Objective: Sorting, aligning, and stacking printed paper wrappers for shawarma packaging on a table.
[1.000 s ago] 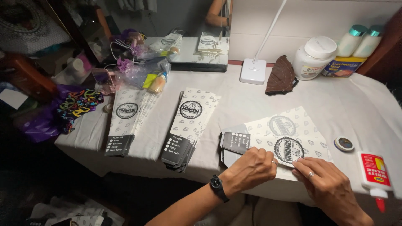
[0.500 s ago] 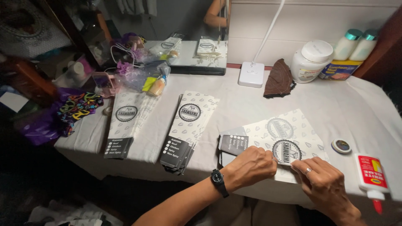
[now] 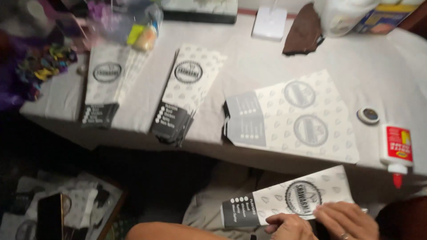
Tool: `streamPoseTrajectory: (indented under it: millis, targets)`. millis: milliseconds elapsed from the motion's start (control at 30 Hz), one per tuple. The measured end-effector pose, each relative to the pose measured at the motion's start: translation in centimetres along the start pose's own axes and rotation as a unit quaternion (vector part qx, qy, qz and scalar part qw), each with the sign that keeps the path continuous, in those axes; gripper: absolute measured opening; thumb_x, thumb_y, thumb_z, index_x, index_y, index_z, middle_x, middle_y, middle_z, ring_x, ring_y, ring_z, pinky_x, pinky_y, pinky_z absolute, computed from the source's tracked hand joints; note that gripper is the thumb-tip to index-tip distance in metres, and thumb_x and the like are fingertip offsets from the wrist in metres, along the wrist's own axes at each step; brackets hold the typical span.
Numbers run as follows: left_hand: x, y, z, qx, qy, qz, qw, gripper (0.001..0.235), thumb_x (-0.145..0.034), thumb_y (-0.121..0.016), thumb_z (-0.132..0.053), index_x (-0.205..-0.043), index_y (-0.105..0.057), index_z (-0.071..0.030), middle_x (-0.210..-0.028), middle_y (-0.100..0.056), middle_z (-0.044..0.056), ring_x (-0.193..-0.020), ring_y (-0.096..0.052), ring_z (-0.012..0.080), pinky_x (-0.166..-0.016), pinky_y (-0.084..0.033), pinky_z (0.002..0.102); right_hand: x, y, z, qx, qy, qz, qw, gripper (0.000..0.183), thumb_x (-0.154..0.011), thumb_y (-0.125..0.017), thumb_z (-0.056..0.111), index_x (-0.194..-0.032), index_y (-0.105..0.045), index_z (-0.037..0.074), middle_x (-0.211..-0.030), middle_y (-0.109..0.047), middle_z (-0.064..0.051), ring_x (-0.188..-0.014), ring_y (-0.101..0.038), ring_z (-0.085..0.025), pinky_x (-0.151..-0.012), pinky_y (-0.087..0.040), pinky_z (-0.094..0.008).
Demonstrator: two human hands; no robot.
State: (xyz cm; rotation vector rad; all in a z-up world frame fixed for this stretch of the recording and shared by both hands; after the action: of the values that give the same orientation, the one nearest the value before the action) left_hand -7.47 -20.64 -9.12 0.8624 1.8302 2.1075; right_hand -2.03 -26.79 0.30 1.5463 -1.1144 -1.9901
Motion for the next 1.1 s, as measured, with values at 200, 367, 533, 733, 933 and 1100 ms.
streamPoseTrajectory:
  millis: [200, 367, 533, 733, 933, 1100]
  targets:
    - [1.4, -2.9, -0.6, -0.011, -0.067, 0.064, 0.996, 0.038, -0.101, -0.039, -0.011, -0.09, -0.073, 0.004, -0.07, -0.067, 0.037, -0.048, -0.064, 0.0527, -0.053, -0.052, 0.066, 8.2, -5.2, 1.5, -0.112, -0.057, 0.058, 0.99, 0.029, -0.087, -0.045, 0.001, -0.106, -0.066, 0.001, -0.094, -0.071, -0.011, -0.077, -0.067, -0.03, -0.073, -0.053, -0.038]
    - [3.4, -1.7, 0.6, 0.0, -0.104, 0.147, 0.984, 0.042, -0.105, -0.035, -0.014, -0.093, -0.074, -0.001, -0.074, -0.073, 0.027, -0.051, -0.067, 0.0475, -0.056, -0.055, 0.062, 6.8, -6.3, 3.2, -0.159, -0.132, 0.084, 0.975, 0.015, -0.094, -0.057, 0.012, -0.103, -0.067, 0.005, -0.085, -0.067, -0.007, -0.067, -0.06, -0.025, -0.064, -0.047, -0.037]
    - [3.5, -1.7, 1.4, -0.017, -0.1, 0.156, 0.983, 0.039, -0.102, -0.035, -0.005, -0.099, -0.074, -0.001, -0.083, -0.072, 0.03, -0.052, -0.067, 0.0465, -0.057, -0.056, 0.06, 4.9, -6.4, 2.5, -0.16, -0.138, 0.11, 0.971, 0.013, -0.092, -0.056, 0.002, -0.098, -0.067, 0.006, -0.08, -0.066, -0.005, -0.065, -0.059, -0.023, -0.061, -0.046, -0.037]
    - [3.2, -1.1, 2.8, -0.038, -0.081, 0.114, 0.989, 0.036, -0.101, -0.039, -0.005, -0.093, -0.074, -0.002, -0.081, -0.07, 0.029, -0.05, -0.066, 0.0413, -0.059, -0.056, 0.057, 3.0, -6.7, 1.0, -0.149, -0.113, 0.151, 0.971, 0.021, -0.086, -0.057, -0.008, -0.098, -0.065, 0.007, -0.077, -0.063, -0.005, -0.063, -0.055, -0.024, -0.058, -0.044, -0.037]
    - [3.1, -1.0, 4.6, -0.049, -0.038, 0.066, 0.996, 0.036, -0.1, -0.039, -0.005, -0.109, -0.072, 0.006, -0.09, -0.07, 0.032, -0.058, -0.066, 0.0461, -0.06, -0.055, 0.059, -0.1, -6.4, 0.1, -0.146, -0.122, 0.156, 0.969, 0.014, -0.087, -0.062, -0.003, -0.096, -0.065, 0.007, -0.074, -0.062, -0.005, -0.06, -0.053, -0.024, -0.058, -0.044, -0.037]
    - [3.4, -1.9, 5.2, -0.028, -0.058, 0.106, 0.992, 0.031, -0.094, -0.043, -0.002, -0.097, -0.074, 0.0, -0.09, -0.068, 0.034, -0.057, -0.067, 0.0484, -0.063, -0.056, 0.06, -5.3, -2.3, -1.1, -0.078, -0.144, -0.025, 0.986, 0.008, -0.09, -0.075, 0.0, -0.097, -0.073, 0.004, -0.102, -0.075, -0.012, -0.093, -0.069, -0.027, -0.093, -0.052, -0.038]
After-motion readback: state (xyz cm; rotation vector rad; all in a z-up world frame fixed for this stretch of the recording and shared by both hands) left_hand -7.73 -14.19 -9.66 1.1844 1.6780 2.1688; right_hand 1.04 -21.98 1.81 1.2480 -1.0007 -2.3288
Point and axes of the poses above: each hand's wrist, its own x-axis away from the middle knuckle, its own y-axis out of the back of the hand, z = x × y, the point moved 6 cm from there along -x, towards the middle knuckle
